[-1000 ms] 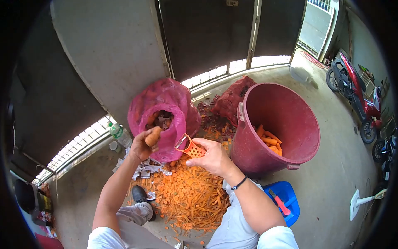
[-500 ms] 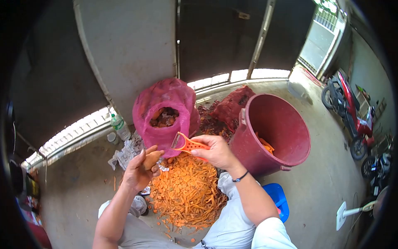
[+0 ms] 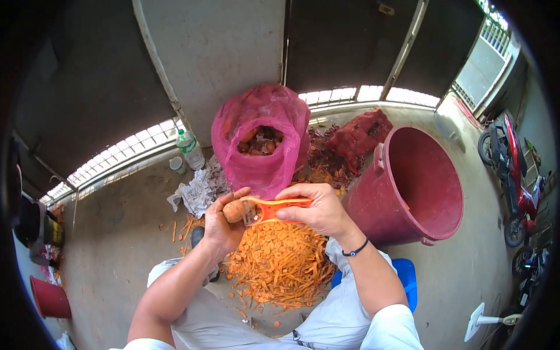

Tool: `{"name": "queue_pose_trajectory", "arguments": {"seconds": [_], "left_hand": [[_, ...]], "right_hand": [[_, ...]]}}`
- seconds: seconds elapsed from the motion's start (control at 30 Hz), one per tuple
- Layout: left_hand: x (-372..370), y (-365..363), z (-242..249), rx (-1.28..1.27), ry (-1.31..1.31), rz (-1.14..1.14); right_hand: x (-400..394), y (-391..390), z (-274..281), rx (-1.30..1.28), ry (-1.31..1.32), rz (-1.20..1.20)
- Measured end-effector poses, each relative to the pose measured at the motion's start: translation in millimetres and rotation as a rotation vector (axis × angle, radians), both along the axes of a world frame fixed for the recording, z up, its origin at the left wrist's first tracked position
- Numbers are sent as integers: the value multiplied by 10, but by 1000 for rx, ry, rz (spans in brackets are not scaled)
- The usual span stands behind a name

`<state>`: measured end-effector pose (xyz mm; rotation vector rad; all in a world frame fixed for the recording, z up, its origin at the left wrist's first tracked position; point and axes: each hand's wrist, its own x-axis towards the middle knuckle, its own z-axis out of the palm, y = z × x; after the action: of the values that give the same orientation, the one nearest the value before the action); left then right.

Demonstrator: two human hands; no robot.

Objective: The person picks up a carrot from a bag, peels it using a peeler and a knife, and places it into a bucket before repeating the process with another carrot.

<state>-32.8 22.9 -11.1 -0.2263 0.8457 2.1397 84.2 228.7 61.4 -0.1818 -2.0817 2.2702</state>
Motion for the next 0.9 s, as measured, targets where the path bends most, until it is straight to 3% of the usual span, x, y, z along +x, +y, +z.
{"name": "queue_pose_trajectory", "arguments": {"seconds": [0.4, 0.63, 0.9], "left_hand": [[147, 141, 10, -112, -164, 43], [233, 101, 110, -257, -115, 37], [274, 68, 132, -317, -43, -13]], "right_hand": [[34, -70, -167, 225, 175, 26], [-12, -102, -202, 256, 183, -11], [15, -162, -166, 512, 341, -46]]}}
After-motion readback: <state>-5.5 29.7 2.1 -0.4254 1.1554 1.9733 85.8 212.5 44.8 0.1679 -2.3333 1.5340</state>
